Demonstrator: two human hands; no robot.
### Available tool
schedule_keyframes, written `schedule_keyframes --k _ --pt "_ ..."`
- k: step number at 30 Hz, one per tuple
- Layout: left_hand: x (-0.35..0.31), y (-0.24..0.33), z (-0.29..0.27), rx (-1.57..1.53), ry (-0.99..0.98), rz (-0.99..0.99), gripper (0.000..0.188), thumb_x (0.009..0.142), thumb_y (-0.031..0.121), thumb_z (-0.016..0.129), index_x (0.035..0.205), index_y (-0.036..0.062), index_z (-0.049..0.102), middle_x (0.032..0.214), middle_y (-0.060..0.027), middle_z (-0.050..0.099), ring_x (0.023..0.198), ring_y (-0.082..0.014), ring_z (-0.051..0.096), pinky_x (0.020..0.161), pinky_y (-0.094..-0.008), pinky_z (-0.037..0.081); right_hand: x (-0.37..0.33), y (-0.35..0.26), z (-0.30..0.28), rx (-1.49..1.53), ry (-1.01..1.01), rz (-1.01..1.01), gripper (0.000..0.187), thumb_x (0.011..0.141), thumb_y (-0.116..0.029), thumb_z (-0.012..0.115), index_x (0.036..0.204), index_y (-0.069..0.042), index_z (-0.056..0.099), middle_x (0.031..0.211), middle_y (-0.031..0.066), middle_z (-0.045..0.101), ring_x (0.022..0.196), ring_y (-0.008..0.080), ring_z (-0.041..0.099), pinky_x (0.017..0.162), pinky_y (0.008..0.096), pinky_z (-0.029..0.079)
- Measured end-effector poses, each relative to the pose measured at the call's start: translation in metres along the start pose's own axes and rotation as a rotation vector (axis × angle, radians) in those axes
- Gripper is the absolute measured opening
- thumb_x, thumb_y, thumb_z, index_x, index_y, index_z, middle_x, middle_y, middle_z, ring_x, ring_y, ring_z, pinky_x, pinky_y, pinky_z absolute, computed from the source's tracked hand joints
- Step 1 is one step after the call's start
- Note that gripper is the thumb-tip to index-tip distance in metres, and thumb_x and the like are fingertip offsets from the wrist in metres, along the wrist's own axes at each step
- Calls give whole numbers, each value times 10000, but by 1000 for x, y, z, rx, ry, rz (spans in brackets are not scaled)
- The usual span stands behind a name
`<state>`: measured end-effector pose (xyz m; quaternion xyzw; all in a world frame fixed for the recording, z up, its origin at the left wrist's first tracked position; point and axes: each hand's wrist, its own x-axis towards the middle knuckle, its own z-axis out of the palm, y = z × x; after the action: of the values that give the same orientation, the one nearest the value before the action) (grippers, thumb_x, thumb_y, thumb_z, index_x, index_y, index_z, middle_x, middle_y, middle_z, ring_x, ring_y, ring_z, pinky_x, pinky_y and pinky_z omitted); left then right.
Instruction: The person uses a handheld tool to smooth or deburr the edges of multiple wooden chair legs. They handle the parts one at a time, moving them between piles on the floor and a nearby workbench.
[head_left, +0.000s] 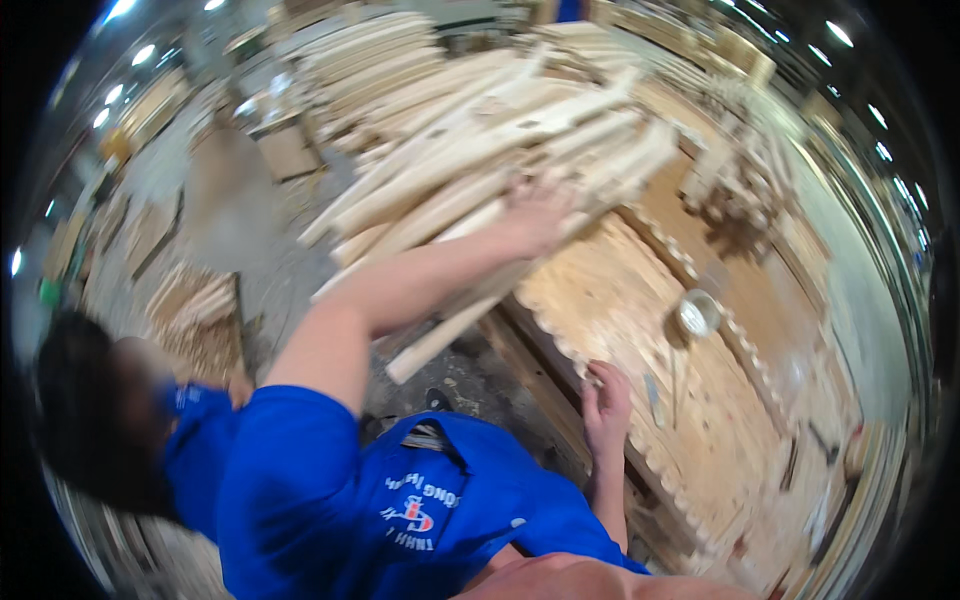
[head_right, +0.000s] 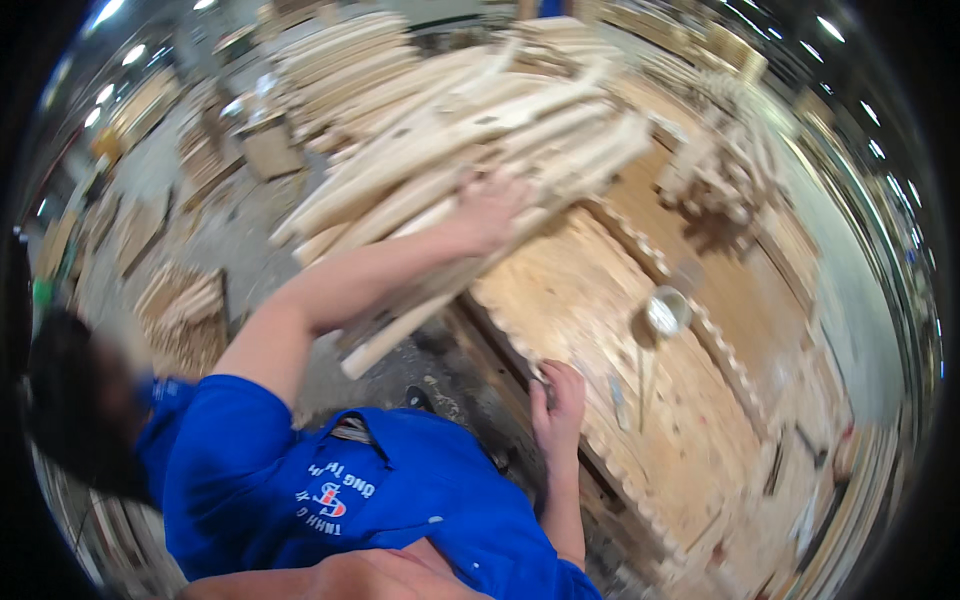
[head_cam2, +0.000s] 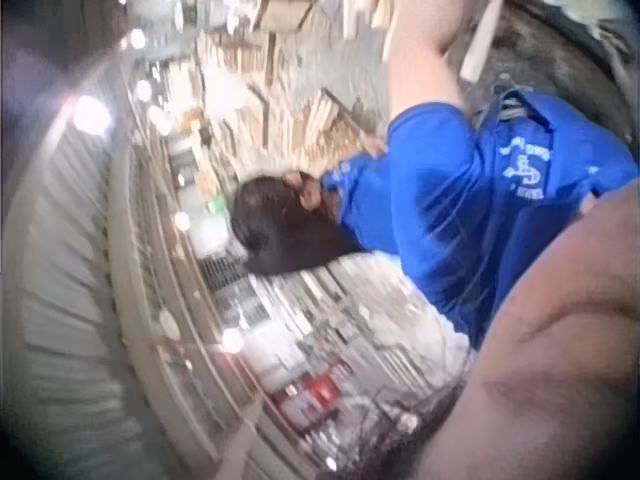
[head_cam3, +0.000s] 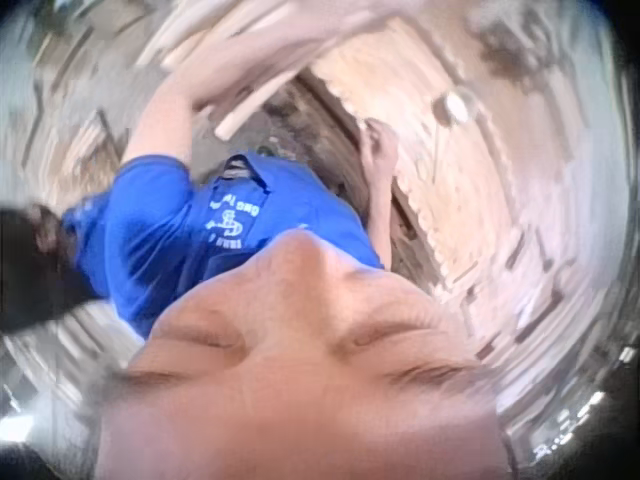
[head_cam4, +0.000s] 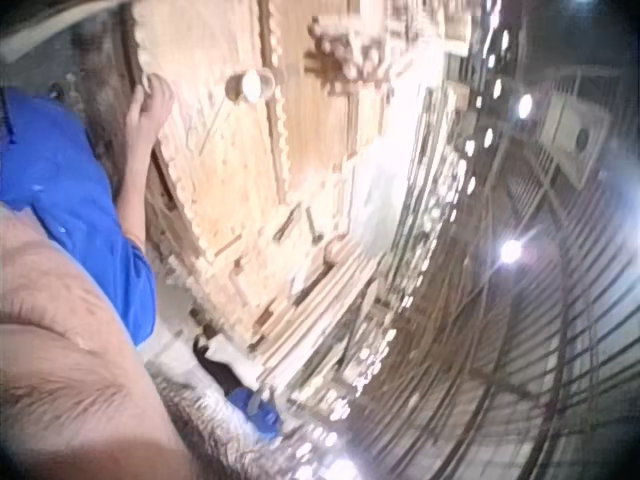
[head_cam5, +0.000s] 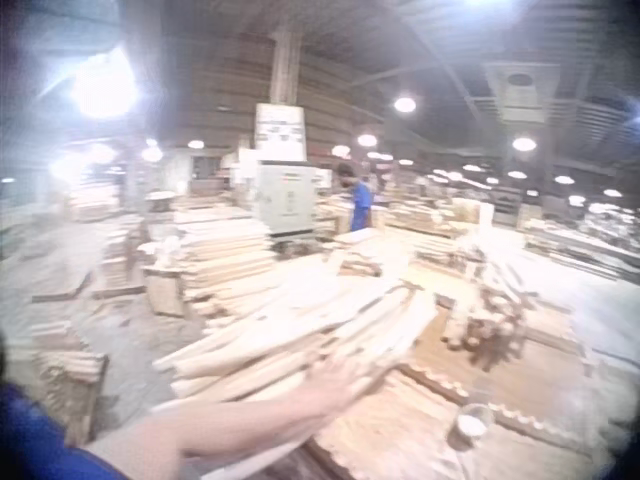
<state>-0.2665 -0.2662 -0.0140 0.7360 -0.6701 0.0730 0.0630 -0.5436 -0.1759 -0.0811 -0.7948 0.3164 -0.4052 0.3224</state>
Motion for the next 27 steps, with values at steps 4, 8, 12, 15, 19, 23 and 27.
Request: schedule_keyframes --k 4,8,12,15,19,23,27 --pt "-21 -8 -3 -91 -2 68 590 833 283 463 1384 194 273 1449 -188 150 1356 -315 108 1022 -626 46 13 -23 33 88 -49 -78 203 779 -52 577 976 -4 584 1026 141 584 991 284 524 891 358 395" --pt "-69 -21 -26 -90 -225 155 606 793 364 550 1345 197 363 1451 -206 121 1358 -298 113 1043 -587 96 20 -47 55 164 -121 -71 187 808 -63 551 976 15 582 1020 147 585 991 270 528 888 351 398" --pt "-116 -46 -28 -141 -198 235 581 784 382 564 1317 205 415 1454 -168 162 1358 -270 134 1048 -567 127 27 -64 79 196 -170 -141 184 833 -61 518 982 31 576 1012 146 584 991 264 528 882 338 401" --pt "-154 -61 -28 -139 -132 260 566 782 384 568 1302 205 437 1448 -153 197 1354 -262 155 1053 -540 152 42 -75 89 117 -145 -143 192 849 -79 517 998 31 571 1015 130 588 975 241 534 860 326 401" --pt "-194 -69 -30 -193 -2 326 519 778 392 580 1245 183 494 1427 -149 249 1344 -264 183 1054 -517 184 46 -80 98 95 -60 -117 202 870 -98 515 1016 31 566 1011 108 593 947 204 539 831 322 406" --pt "-228 -80 -41 -349 109 424 427 797 347 577 1182 164 536 1265 -125 460 1235 -241 361 1040 -516 212 34 -93 105 29 -12 -83 235 898 -117 477 1055 39 557 996 105 589 912 169 541 821 284 424" --pt "-260 -99 -43 -848 308 433 272 808 285 575 1008 106 621 834 -106 638 822 -290 592 900 -442 381 4 -111 129 433 -137 78 190 890 -105 491 1006 22 572 927 84 604 852 143 553 768 267 438"
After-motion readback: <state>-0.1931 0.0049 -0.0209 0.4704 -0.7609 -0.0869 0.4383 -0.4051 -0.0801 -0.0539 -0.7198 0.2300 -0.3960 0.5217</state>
